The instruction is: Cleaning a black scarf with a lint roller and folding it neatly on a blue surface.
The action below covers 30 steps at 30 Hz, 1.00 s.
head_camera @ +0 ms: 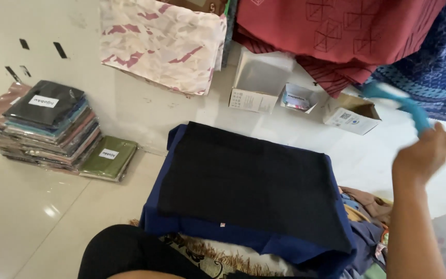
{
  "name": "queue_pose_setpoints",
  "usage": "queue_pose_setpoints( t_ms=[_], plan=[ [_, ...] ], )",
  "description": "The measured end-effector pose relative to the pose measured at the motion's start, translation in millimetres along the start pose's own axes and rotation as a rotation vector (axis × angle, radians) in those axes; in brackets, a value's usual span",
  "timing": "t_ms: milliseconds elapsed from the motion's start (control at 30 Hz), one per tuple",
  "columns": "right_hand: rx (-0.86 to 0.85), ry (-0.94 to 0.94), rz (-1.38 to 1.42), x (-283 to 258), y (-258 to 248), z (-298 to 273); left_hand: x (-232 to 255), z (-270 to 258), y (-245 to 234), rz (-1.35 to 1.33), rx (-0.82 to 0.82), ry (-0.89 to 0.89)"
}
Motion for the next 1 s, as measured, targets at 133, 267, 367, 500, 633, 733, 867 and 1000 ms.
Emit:
queue_pose_setpoints(
  t_ms=[133, 267, 367, 500, 633, 733, 867, 1000],
  plan=[
    [-0.023, 0.285, 0.5, -11, -39, -61, 12, -15, -72, -0.049, -0.126, 0.006],
    [-0.623, 1.022, 0.859, -48, -31, -162, 33, -24, -154, 0.017, 0.282, -0.158],
    [-0.963, 0.906, 0.958, -110, -22, -216, -39, -64, -260, 0.346, 0.941, -0.374],
    [-1.198, 0.421, 0.937, -227, -18, -220, -118, -84, -316, 0.969, 1.137, -0.504],
    [-0.988, 0.244, 0.765, -299, 13, -195, -131, -91, -316, 1.005, 1.17, -0.563],
    [-0.863, 0.049, 0.638, -338, 57, -188, -129, -101, -321, 0.835, 1.242, -0.494],
    [-1.023, 0.089, 0.62, -373, 119, -191, -116, -123, -318, 0.63, 1.431, -0.255],
    [-1.113, 0.187, 0.651, -374, 122, -180, -116, -141, -320, 0.579, 1.493, -0.242]
  ],
)
Point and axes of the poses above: each hand's wrist, its own z-axis towards the middle knuckle, its own y-axis out of the palm, x = y × z, the point moved 5 cm from there along z, towards the middle knuckle, and after that the axes turned 9 degrees about z, right-handed, at the moved point
